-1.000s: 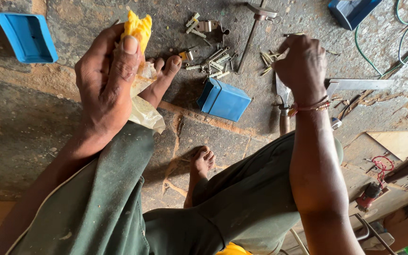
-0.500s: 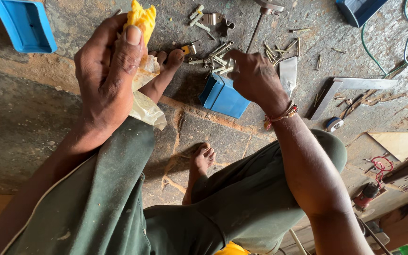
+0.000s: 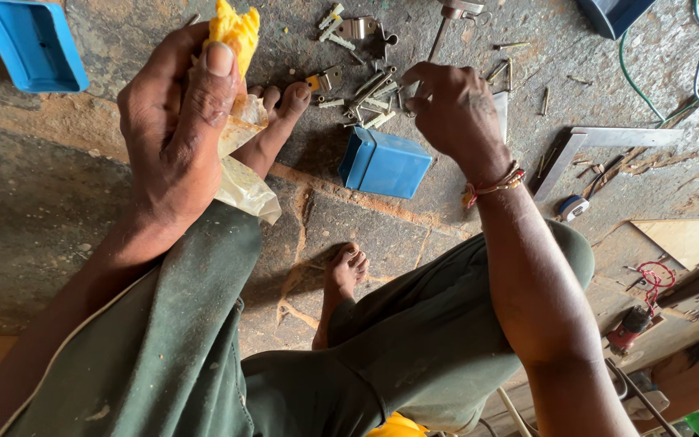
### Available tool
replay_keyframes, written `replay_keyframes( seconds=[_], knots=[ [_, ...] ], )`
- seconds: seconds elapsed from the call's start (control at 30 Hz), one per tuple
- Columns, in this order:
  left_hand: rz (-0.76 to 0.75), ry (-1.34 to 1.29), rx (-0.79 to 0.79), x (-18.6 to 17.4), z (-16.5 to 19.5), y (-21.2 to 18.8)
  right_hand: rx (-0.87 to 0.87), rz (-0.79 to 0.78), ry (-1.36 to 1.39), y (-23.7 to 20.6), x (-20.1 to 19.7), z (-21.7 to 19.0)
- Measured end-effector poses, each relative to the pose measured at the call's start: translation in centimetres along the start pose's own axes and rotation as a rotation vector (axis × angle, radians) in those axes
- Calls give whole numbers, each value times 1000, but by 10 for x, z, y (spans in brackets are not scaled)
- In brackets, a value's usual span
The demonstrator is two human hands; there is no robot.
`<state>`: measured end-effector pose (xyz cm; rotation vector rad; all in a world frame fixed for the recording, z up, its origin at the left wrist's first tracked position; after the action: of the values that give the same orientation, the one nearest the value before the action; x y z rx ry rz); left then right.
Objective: The person sits on the floor and applies a yellow substance from a plastic bag onto small metal hardware pieces. They pick up the pieces one by one, apply the substance, and place them back on the floor. The person also briefly handles a blue plastic container.
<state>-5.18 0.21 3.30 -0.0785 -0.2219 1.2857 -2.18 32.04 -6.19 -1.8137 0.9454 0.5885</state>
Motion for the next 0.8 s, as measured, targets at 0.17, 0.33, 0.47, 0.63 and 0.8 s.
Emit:
replay_keyframes(
  seconds=[0.17,0.33,0.47,0.63,0.8],
  knots=[
    [0,8,4,-1,-1,-2,81,-16,-48,1,-6,1],
    [-1,-12,21,-1,-2,-3,147,-43,-34,3,-10,-2],
    [3,8,7,-2,-2,-3,63,-20,-28,5,-10,-8],
    [9,5,11,-2,-2,-3,-134,22,57,8,-6,-20],
    [10,0,0,-2,-2,-4,-54,9,45,11,-4,-7]
  ],
)
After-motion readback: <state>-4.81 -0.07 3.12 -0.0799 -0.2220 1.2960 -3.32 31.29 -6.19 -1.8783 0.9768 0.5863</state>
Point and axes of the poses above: each hand's wrist, its own y-axis towards the middle knuckle, its own x-axis out of the palm, z = x × y, the point moved 6 cm from there along y, towards the middle knuckle, and after that the axes turned 3 degrees about -z, right-handed, at the moved point
